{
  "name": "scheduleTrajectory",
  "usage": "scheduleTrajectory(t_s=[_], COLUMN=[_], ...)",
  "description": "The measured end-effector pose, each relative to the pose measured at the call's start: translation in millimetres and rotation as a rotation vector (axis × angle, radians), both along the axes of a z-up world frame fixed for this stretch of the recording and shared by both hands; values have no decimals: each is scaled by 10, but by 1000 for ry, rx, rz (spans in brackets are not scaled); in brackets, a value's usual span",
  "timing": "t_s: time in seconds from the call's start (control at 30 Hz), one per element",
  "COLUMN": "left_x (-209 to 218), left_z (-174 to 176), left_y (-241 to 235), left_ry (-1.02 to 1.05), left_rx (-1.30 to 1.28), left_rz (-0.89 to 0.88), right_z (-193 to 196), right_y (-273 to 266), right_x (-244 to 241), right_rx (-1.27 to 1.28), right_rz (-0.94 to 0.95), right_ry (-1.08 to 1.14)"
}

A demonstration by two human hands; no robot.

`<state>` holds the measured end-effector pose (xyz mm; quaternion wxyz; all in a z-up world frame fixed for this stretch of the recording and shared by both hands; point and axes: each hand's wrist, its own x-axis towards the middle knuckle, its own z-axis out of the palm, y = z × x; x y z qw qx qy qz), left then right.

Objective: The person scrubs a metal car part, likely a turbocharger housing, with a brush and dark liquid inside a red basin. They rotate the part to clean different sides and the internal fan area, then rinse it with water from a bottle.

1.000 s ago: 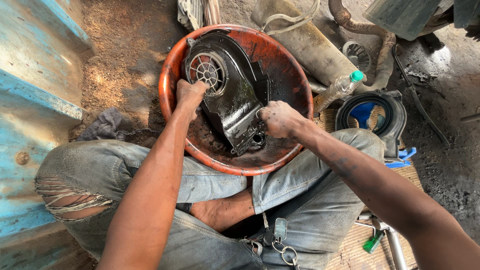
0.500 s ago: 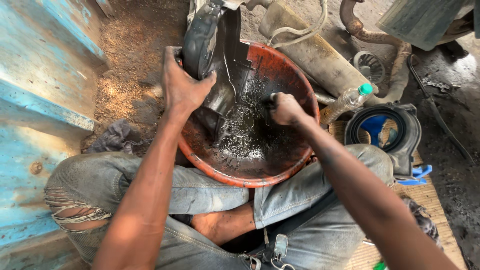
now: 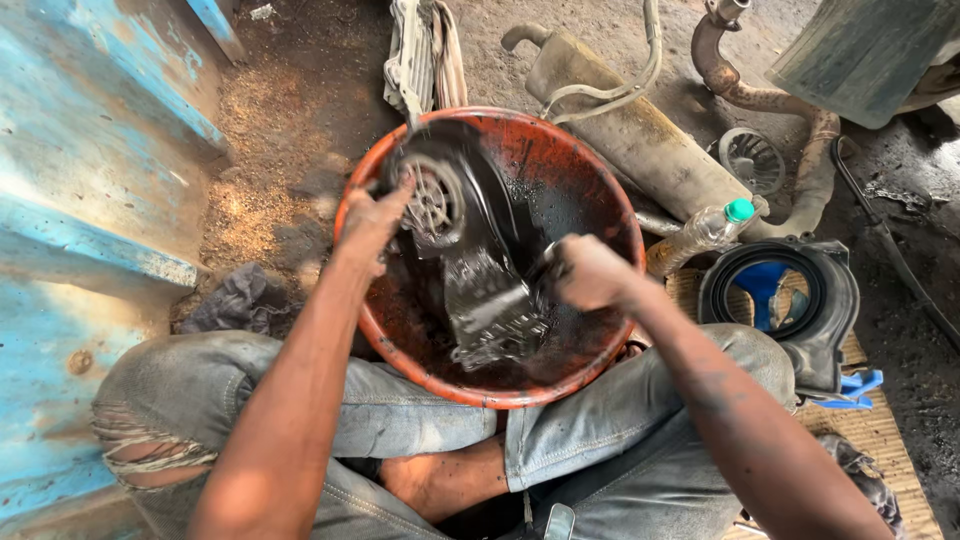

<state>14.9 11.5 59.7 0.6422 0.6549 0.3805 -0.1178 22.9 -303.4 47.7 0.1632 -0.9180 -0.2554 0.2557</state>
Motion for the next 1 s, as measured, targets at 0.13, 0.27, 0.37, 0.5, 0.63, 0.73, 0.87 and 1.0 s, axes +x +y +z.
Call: scheduleTrajectory(t_s=[0.13, 0.27, 0.37, 0.5, 0.63, 0.73, 0.87, 1.0], left_x=[-74, -84, -29, 15, 84, 79, 104, 63], left_z=[-153, -412, -618, -837, -887, -884, -859, -855], left_y=[-103, -186, -194, -195, -207, -208, -234, -223], left_ry=[105, 173, 71, 33, 100, 58, -54, -290], left_rx=[-70, -100, -217, -199, -98, -22, -80, -140], left_rz=[-179, -314, -270, -251, -192, -203, -234, -253], right_z=[412, 292, -46, -757, -1299, -1414, -1325, -1366], right_y=[47, 303, 646, 1218, 1477, 1332, 1226, 1592], right_x=[173, 370, 508, 547, 504, 466, 591, 613], right_rx=[556, 470, 312, 381, 349, 352, 124, 365], right_rz=[-344, -288, -234, -299, -328, -53, -83, -726], right_ry=[359, 107, -21, -303, -553, -508, -189, -350])
